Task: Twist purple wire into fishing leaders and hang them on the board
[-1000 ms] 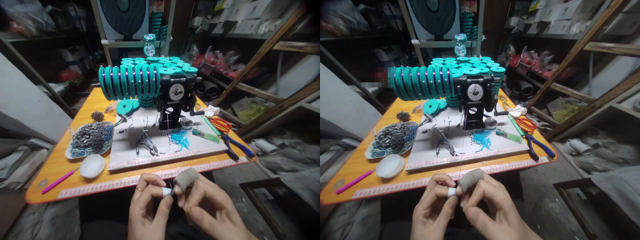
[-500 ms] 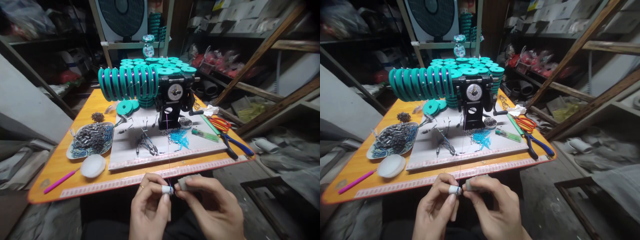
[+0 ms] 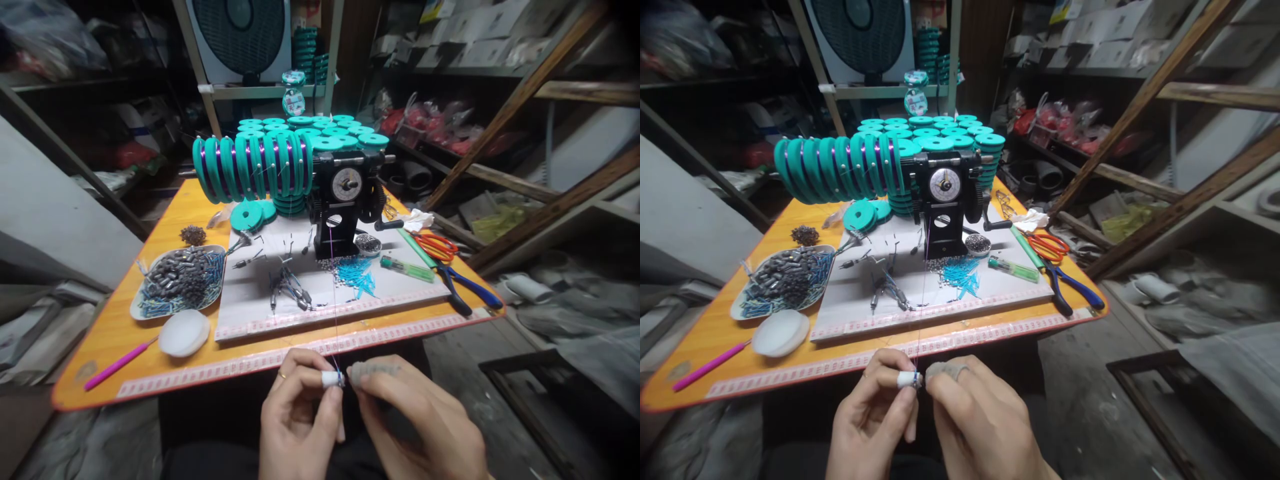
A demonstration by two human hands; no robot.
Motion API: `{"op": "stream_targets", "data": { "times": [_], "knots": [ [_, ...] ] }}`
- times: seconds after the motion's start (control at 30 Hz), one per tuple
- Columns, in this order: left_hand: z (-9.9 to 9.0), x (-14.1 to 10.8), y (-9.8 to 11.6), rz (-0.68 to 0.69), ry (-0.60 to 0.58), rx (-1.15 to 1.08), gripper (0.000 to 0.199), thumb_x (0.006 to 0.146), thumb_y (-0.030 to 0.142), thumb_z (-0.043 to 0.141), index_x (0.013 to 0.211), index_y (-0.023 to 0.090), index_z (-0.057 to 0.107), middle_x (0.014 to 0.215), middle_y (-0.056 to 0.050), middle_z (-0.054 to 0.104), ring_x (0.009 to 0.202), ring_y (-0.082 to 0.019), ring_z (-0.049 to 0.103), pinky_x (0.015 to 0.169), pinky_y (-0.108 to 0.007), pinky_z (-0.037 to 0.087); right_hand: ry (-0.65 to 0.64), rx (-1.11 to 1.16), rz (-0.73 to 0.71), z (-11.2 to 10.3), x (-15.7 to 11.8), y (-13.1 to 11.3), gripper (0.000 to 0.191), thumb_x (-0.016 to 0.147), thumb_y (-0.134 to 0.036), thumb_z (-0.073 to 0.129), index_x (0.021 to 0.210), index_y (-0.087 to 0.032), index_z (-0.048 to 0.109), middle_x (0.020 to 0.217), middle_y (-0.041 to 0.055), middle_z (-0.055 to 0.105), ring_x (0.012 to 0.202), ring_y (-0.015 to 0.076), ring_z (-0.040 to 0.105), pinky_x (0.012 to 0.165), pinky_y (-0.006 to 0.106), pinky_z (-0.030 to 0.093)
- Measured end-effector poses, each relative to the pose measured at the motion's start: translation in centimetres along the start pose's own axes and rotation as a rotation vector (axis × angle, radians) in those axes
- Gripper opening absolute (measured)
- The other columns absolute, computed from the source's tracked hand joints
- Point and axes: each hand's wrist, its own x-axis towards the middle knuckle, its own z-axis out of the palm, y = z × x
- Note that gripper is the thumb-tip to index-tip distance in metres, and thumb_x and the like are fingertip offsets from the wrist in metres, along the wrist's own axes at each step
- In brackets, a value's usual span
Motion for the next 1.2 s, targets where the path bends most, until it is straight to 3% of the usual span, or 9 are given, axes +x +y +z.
{"op": "stream_targets", "data": {
  "times": [0.17, 0.6, 0.77, 0.9, 1.03, 1.2],
  "knots": [
    [0.1, 0.0, 0.1, 0.010, 0.002, 0.010, 0.019, 0.078, 0.033, 0.074, 0.069, 0.018, 0.067, 0.087, 0.000, 0.053, 0.046, -0.002, 0.049, 0.041, -0.015, 0.044, -0.042, -0.020, -0.023, -0.2, 0.2, -0.3, 0.036, 0.081, 0.005, 0.055, 0.110, -0.015, 0.056, 0.078, 0.0075, 0.069, 0.073, 0.0190, 0.068, 0.062, 0.029, 0.059],
    [-0.2, 0.0, -0.1, 0.014, -0.022, -0.033, 0.018, 0.079, 0.031, 0.073, 0.069, 0.018, 0.067, 0.087, 0.000, 0.052, 0.046, -0.001, 0.048, 0.042, -0.015, 0.043, -0.019, -0.002, 0.143, -0.3, -0.1, -0.4, 0.030, 0.085, 0.001, 0.056, 0.106, -0.021, 0.056, 0.083, 0.0017, 0.070, 0.072, 0.0149, 0.069, 0.067, 0.021, 0.058],
    [-0.2, 0.0, -0.7, 0.160, 0.022, 0.129, 0.012, 0.083, 0.023, 0.066, 0.071, 0.019, 0.067, 0.087, -0.002, 0.054, 0.051, -0.006, 0.049, 0.044, -0.018, 0.043, -0.188, -0.063, 0.072, -1.3, 0.4, -0.4, 0.028, 0.091, -0.004, 0.050, 0.114, -0.018, 0.060, 0.085, 0.0049, 0.071, 0.073, 0.0159, 0.070, 0.067, 0.022, 0.057],
    [-0.1, 0.0, -1.1, 0.369, 0.071, 0.279, 0.014, 0.080, 0.012, 0.063, 0.070, 0.022, 0.065, 0.084, -0.002, 0.057, 0.076, -0.015, 0.058, 0.067, -0.023, 0.048, -0.296, -0.110, 0.067, -1.9, 1.2, -0.7, 0.033, 0.095, -0.009, 0.042, 0.118, -0.018, 0.064, 0.074, 0.0043, 0.066, 0.064, 0.0145, 0.068, 0.061, 0.020, 0.057],
    [0.1, -0.1, -1.4, 0.467, 0.079, 0.324, 0.019, 0.079, 0.007, 0.059, 0.073, 0.024, 0.062, 0.083, 0.000, 0.058, 0.079, -0.015, 0.058, 0.070, -0.022, 0.045, -0.285, -0.157, 0.033, -1.8, 1.7, -1.2, 0.031, 0.096, -0.011, 0.043, 0.116, -0.015, 0.065, 0.071, 0.0056, 0.063, 0.064, 0.0159, 0.066, 0.061, 0.022, 0.057],
    [0.0, -0.1, -1.9, 0.461, 0.079, 0.344, 0.017, 0.079, 0.007, 0.059, 0.073, 0.023, 0.062, 0.084, -0.001, 0.058, 0.079, -0.016, 0.058, 0.069, -0.024, 0.045, -0.243, -0.213, 0.004, -1.1, 1.4, -1.4, 0.028, 0.092, -0.007, 0.045, 0.110, -0.013, 0.066, 0.067, 0.0051, 0.059, 0.055, 0.0156, 0.059, 0.050, 0.024, 0.051]
  ]
}}
